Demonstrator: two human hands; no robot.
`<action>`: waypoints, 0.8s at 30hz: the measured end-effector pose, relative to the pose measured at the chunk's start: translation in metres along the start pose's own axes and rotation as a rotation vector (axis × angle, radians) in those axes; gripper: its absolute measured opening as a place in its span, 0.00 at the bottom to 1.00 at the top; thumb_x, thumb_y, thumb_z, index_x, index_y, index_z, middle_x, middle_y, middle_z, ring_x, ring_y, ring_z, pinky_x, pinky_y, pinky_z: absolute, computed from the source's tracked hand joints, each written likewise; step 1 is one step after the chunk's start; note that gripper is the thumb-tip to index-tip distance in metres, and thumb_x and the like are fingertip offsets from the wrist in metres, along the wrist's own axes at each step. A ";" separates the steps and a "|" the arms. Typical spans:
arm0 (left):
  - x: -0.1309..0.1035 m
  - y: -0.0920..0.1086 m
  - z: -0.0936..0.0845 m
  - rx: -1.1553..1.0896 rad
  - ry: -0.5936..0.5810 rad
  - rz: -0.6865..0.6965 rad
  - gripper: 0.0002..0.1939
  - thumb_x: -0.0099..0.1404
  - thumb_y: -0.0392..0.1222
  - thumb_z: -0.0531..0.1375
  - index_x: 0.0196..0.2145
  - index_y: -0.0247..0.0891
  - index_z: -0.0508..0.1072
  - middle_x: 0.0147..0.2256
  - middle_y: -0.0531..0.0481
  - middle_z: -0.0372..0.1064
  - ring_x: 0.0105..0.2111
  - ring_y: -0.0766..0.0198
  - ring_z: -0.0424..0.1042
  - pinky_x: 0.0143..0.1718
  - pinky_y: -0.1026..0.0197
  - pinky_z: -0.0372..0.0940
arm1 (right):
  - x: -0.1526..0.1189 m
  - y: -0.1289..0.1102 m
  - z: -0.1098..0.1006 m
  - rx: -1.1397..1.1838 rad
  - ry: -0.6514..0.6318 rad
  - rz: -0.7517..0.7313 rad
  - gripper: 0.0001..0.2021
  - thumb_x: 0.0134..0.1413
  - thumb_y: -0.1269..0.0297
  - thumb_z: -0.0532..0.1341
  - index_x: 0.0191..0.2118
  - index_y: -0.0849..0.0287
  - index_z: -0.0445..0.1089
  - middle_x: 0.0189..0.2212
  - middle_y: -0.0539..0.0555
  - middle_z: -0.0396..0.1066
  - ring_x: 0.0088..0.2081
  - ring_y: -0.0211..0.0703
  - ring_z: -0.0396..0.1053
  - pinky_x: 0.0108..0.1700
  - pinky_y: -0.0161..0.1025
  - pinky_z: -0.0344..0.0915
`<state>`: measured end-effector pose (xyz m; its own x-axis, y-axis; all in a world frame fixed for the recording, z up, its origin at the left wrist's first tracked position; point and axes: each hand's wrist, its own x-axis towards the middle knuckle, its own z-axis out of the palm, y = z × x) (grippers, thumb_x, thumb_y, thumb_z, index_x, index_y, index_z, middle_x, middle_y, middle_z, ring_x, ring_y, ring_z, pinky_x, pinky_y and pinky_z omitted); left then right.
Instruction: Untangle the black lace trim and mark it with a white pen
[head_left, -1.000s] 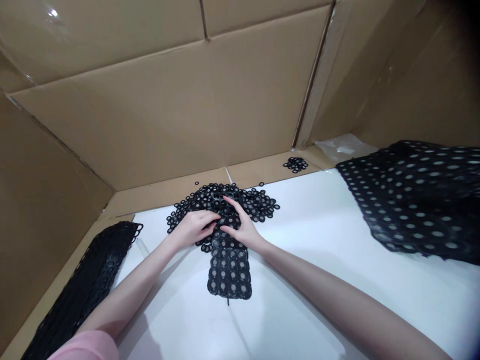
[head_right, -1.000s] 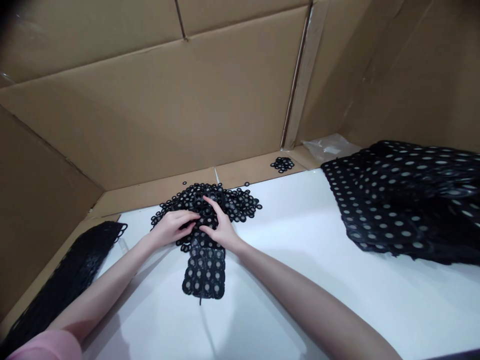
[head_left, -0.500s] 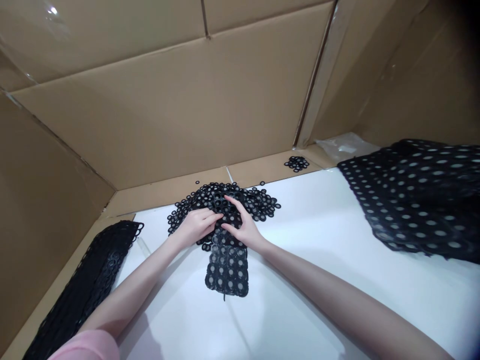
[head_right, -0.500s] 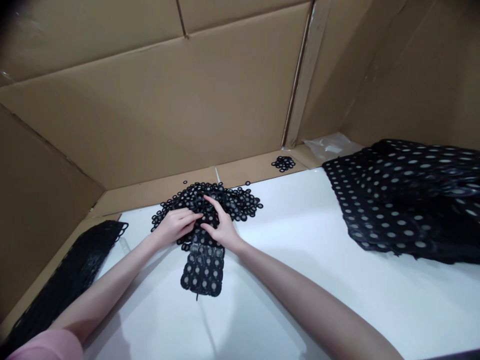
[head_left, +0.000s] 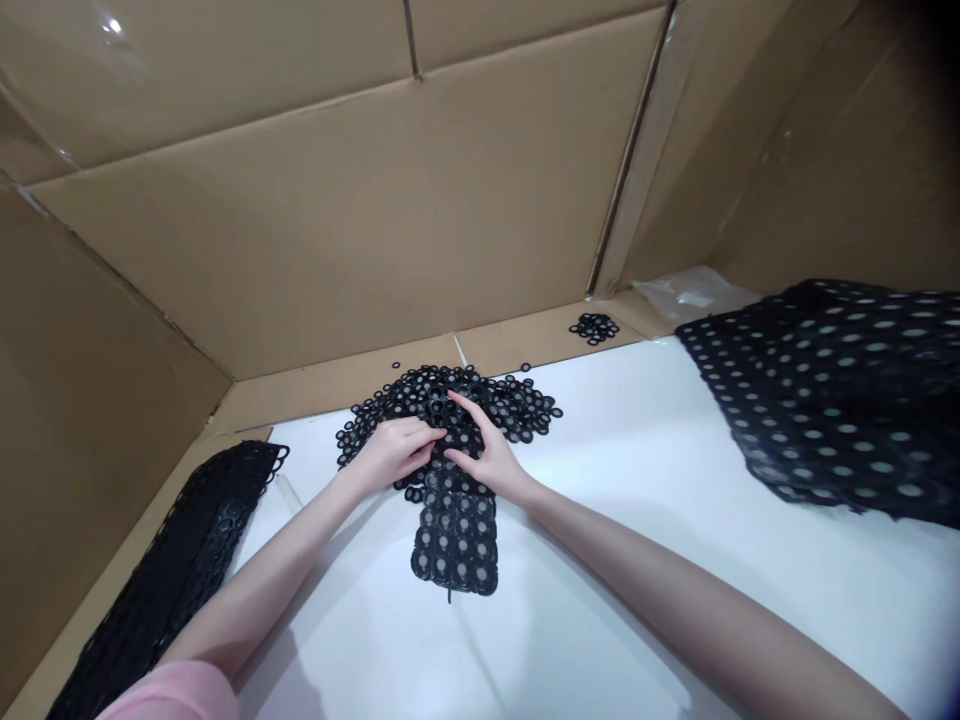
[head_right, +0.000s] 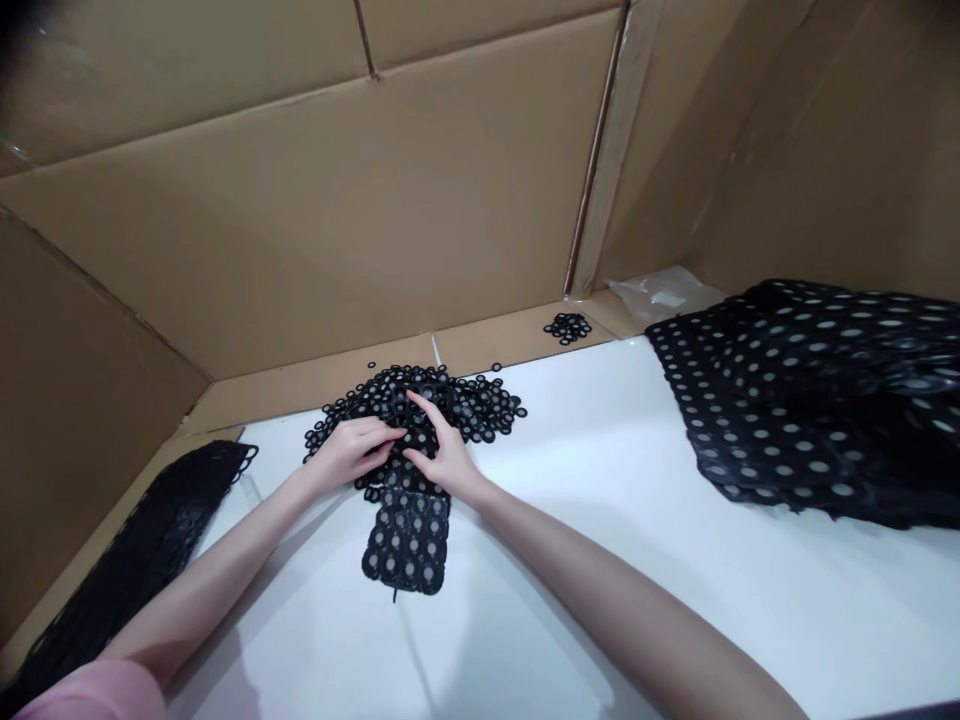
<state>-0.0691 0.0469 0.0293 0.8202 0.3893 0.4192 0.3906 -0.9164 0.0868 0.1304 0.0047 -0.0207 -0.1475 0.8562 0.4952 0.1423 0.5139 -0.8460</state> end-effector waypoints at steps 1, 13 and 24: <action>0.000 0.000 0.001 -0.008 0.014 -0.003 0.12 0.68 0.34 0.52 0.43 0.34 0.73 0.31 0.47 0.74 0.29 0.66 0.71 0.31 0.65 0.66 | 0.000 0.000 0.000 -0.005 -0.005 -0.003 0.37 0.50 0.71 0.63 0.66 0.52 0.51 0.65 0.54 0.55 0.66 0.48 0.52 0.68 0.49 0.48; -0.003 0.004 0.009 -0.134 0.148 -0.083 0.17 0.65 0.32 0.54 0.51 0.36 0.70 0.33 0.49 0.75 0.29 0.68 0.72 0.33 0.67 0.68 | 0.002 0.000 0.001 -0.022 -0.027 -0.037 0.35 0.50 0.72 0.62 0.64 0.51 0.54 0.63 0.54 0.59 0.64 0.48 0.57 0.66 0.50 0.53; -0.005 0.000 0.005 -0.410 0.177 -0.391 0.24 0.58 0.30 0.57 0.52 0.38 0.69 0.28 0.55 0.72 0.27 0.71 0.72 0.32 0.70 0.68 | 0.001 -0.004 0.000 -0.006 -0.071 -0.043 0.33 0.52 0.71 0.61 0.64 0.50 0.56 0.62 0.53 0.60 0.63 0.47 0.58 0.66 0.49 0.54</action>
<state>-0.0712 0.0457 0.0223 0.5521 0.7163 0.4269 0.4277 -0.6827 0.5925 0.1295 0.0036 -0.0168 -0.2228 0.8274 0.5155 0.1404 0.5505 -0.8230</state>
